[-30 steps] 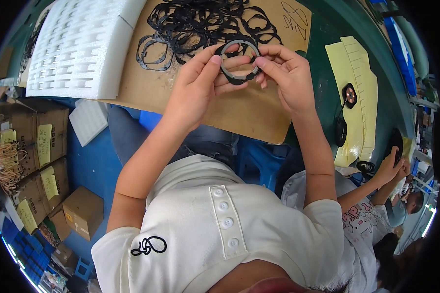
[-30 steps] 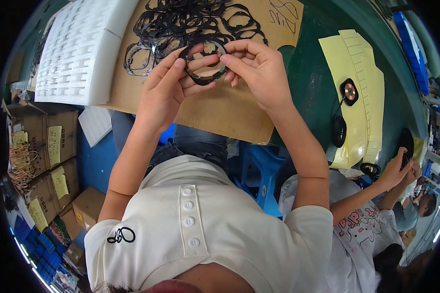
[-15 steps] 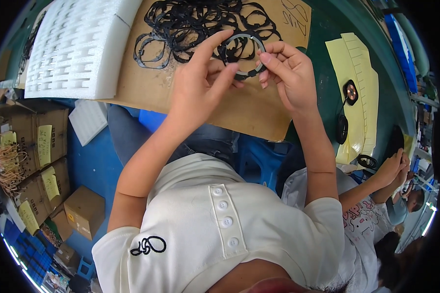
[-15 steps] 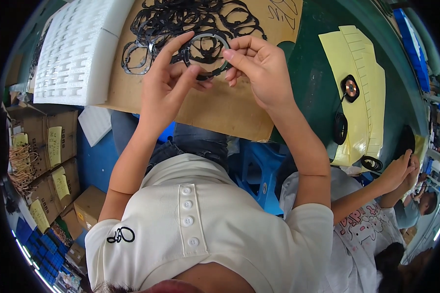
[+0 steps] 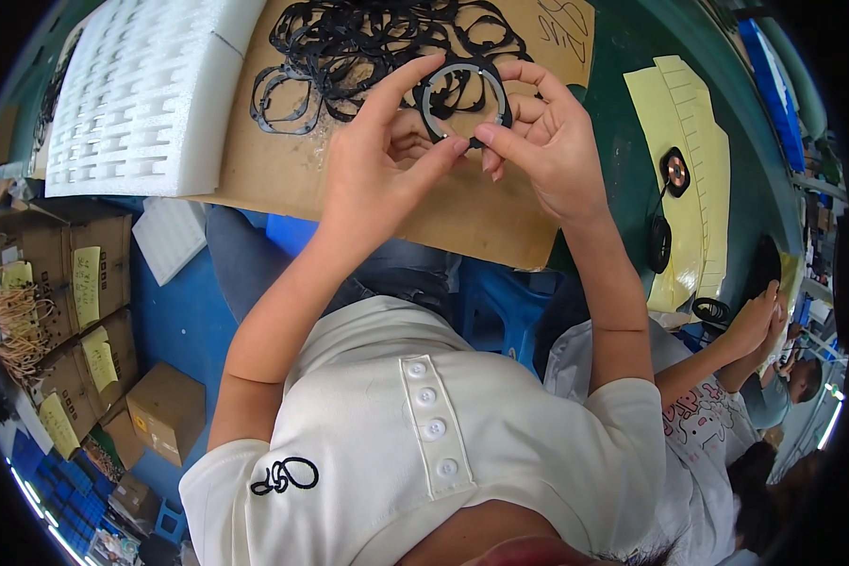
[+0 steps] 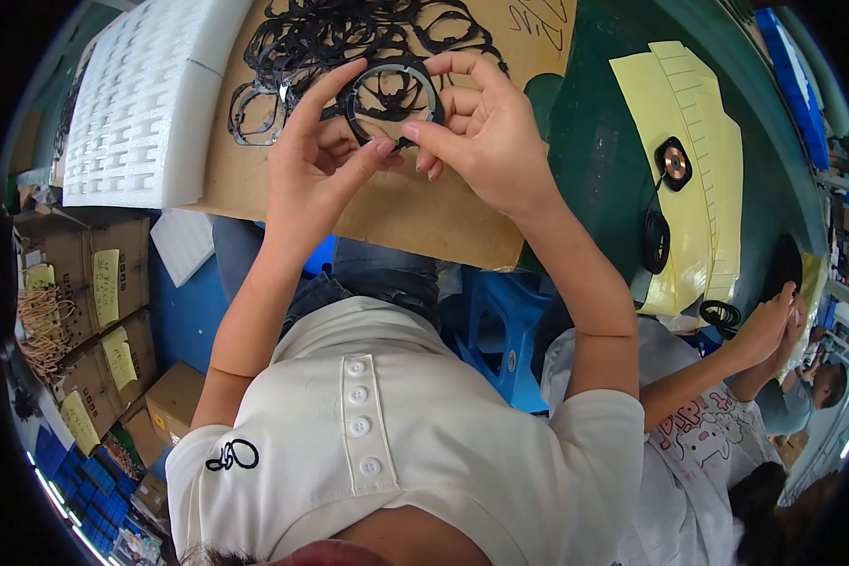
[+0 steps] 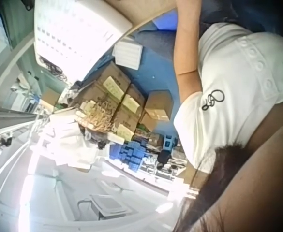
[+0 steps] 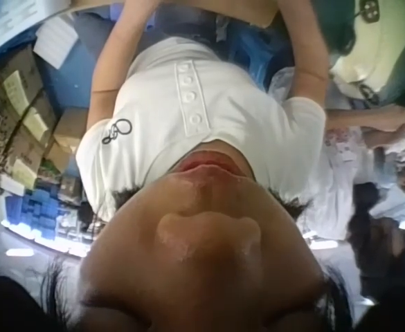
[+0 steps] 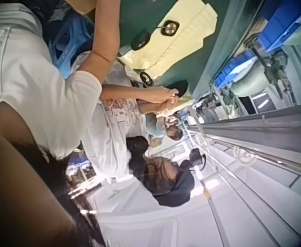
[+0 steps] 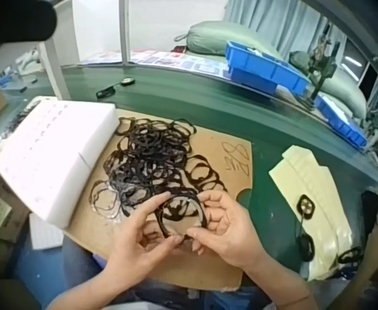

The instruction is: Assembling black wire loops onto circular components at a factory workstation.

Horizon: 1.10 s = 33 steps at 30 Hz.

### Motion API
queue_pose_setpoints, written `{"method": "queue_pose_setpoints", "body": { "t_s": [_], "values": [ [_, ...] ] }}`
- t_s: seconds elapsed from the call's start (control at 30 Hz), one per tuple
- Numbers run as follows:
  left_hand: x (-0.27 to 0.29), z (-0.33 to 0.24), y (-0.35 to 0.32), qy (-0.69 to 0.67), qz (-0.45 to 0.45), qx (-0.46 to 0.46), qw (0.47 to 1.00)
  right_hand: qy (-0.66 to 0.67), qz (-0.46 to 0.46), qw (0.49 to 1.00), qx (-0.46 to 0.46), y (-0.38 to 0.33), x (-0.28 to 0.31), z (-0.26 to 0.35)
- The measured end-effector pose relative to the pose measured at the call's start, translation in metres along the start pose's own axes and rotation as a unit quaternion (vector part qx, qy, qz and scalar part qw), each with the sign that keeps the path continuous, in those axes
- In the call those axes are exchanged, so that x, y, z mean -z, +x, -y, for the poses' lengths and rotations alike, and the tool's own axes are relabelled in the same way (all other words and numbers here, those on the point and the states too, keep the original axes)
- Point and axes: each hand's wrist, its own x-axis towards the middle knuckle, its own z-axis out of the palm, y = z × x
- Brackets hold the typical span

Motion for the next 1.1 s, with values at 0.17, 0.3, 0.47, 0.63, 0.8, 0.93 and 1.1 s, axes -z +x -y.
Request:
{"method": "queue_pose_setpoints", "body": {
  "t_s": [0.17, 0.3, 0.47, 0.63, 0.8, 0.93, 1.1],
  "values": [
    [-0.006, 0.004, 0.003, -0.004, -0.015, 0.007, 1.0, -0.001, -0.019, 1.0, 0.01, 0.0, -0.001, -0.001],
    [-0.012, 0.005, 0.008, -0.039, -0.029, 0.009, 0.999, 0.015, -0.048, 0.998, 0.022, 0.0, -0.004, -0.009],
    [-0.014, 0.0, 0.013, -0.068, -0.013, 0.017, 0.997, -0.005, -0.067, 0.997, 0.022, 0.001, 0.005, -0.005],
    [-0.023, -0.007, 0.029, -0.048, 0.069, 0.036, 0.996, -0.044, -0.092, 0.995, 0.007, -0.005, 0.033, 0.005],
    [-0.056, -0.002, 0.066, -0.06, 0.272, 0.036, 0.96, 0.012, -0.166, 0.986, -0.019, -0.039, 0.083, 0.008],
    [-0.116, 0.001, 0.105, -0.083, 0.443, 0.058, 0.891, 0.06, -0.315, 0.947, 0.004, -0.08, 0.124, 0.011],
    [-0.195, 0.015, 0.136, -0.092, 0.512, 0.048, 0.853, 0.064, -0.423, 0.904, 0.029, -0.111, 0.176, 0.011]
  ]
}}
